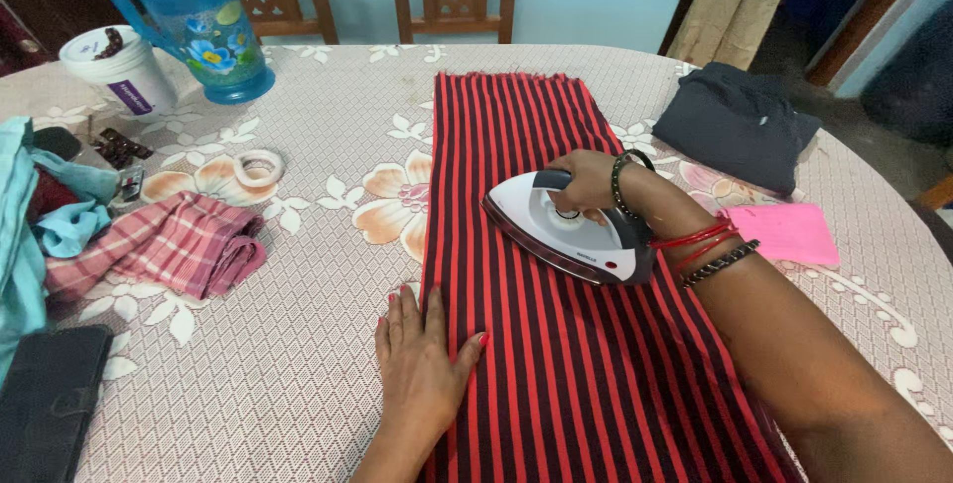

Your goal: The person lays out a red and black striped garment on a table, smooths it by hand, and uses an electric iron to press the fabric. The garment is flipped and ironed again on the other side.

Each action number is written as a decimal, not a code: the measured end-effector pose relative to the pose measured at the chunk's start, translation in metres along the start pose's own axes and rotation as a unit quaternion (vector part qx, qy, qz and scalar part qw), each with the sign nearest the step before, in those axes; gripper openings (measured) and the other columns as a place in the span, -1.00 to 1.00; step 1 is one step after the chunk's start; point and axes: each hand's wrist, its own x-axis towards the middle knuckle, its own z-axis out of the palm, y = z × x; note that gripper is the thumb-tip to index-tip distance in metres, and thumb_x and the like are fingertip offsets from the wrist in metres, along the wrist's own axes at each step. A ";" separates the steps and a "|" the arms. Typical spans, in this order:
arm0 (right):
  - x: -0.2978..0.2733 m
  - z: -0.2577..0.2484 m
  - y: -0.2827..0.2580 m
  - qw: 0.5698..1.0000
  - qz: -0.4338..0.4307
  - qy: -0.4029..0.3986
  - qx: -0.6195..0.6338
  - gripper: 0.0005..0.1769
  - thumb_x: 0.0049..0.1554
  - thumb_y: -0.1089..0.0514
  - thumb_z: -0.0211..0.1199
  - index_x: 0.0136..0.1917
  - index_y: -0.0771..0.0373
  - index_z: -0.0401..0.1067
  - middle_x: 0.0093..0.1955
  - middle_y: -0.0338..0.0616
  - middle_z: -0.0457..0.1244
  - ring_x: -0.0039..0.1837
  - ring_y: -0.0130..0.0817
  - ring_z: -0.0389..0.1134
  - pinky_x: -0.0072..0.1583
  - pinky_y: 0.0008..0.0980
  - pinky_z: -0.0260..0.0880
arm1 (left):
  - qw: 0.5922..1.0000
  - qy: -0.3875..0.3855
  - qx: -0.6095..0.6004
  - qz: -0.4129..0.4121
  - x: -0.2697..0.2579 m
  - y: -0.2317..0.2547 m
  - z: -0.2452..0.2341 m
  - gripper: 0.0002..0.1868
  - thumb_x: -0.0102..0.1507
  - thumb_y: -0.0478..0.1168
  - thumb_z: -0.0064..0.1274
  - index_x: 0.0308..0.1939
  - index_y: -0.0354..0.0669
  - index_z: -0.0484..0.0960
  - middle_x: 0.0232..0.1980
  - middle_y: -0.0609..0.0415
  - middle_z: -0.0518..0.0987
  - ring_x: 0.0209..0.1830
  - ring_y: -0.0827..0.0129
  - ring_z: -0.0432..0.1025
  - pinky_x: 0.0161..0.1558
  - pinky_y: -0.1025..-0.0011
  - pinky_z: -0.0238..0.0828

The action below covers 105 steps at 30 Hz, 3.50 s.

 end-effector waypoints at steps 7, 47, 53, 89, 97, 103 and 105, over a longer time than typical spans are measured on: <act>-0.008 0.016 -0.007 0.994 -0.079 -0.075 0.006 -0.80 -0.10 0.28 0.28 -0.13 0.28 0.51 -0.46 -0.15 0.33 -0.53 -0.34 0.31 -0.45 -0.32 0.29 | 0.999 -0.034 0.003 -0.034 0.003 0.004 -0.007 -0.04 0.22 0.25 0.07 0.53 -0.20 0.16 0.61 -0.32 0.02 0.60 -0.10 -0.18 0.49 -0.08 -0.34; -0.054 0.022 0.007 0.983 0.024 -0.036 -0.178 -0.75 0.02 0.12 0.34 0.01 0.11 0.54 -0.38 -0.08 0.38 -0.40 -0.29 0.40 -0.28 -0.24 0.37 | 0.977 -0.188 0.016 -0.096 0.011 -0.024 -0.037 0.51 -0.07 0.45 0.29 0.59 -0.20 -0.32 0.68 -0.09 -0.27 0.70 0.21 -0.50 0.59 0.13 -0.57; -0.082 0.000 0.060 0.986 0.116 0.045 -0.109 -0.72 -0.01 0.18 0.32 0.02 0.12 0.55 -0.40 -0.08 0.38 -0.39 -0.28 0.41 -0.22 -0.21 0.41 | 0.978 -0.178 0.020 -0.103 0.013 -0.028 -0.027 0.50 -0.08 0.46 0.28 0.60 -0.14 -0.30 0.69 -0.02 -0.27 0.70 0.24 -0.49 0.59 0.12 -0.57; -0.182 -0.005 0.416 0.931 0.256 0.239 0.097 -0.47 0.18 0.03 0.29 0.39 0.19 0.47 0.21 0.09 0.43 0.19 -0.09 0.47 0.25 -0.11 0.43 | 0.990 -0.130 0.013 -0.046 0.017 -0.045 -0.007 0.23 -0.04 0.33 0.31 0.56 -0.05 0.09 0.64 -0.12 -0.09 0.69 0.13 -0.36 0.56 -0.01 -0.52; -0.224 -0.013 0.376 0.885 0.167 0.432 -0.041 -0.68 0.33 0.14 0.12 0.30 0.18 0.53 0.19 0.05 0.40 0.15 -0.16 0.41 0.20 -0.13 0.40 | 0.996 -0.052 -0.027 -0.072 0.003 -0.022 -0.031 0.03 0.02 0.21 0.36 0.44 -0.22 0.35 0.34 -0.15 0.47 0.34 0.04 0.30 0.34 0.07 0.27; -0.263 0.050 0.196 0.859 -0.045 0.472 0.196 -0.70 0.29 0.14 0.20 0.24 0.30 0.48 0.03 -0.06 0.40 -0.11 -0.40 0.43 -0.06 -0.38 0.49 | 0.984 -0.050 -0.087 -0.151 -0.006 -0.014 -0.044 -0.17 0.11 0.12 0.31 0.37 -0.22 0.48 0.03 -0.16 0.69 -0.05 0.13 0.60 0.03 0.17 0.55; -0.248 0.088 0.169 0.909 -0.013 0.395 0.136 -0.62 0.15 0.08 0.26 0.21 0.26 0.52 0.09 -0.02 0.42 -0.10 -0.29 0.48 -0.04 -0.30 0.50 | 0.982 -0.046 -0.113 -0.147 -0.002 -0.017 -0.040 -0.21 0.10 0.11 0.32 0.30 -0.24 0.53 -0.02 -0.16 0.70 -0.09 0.13 0.62 0.01 0.17 0.55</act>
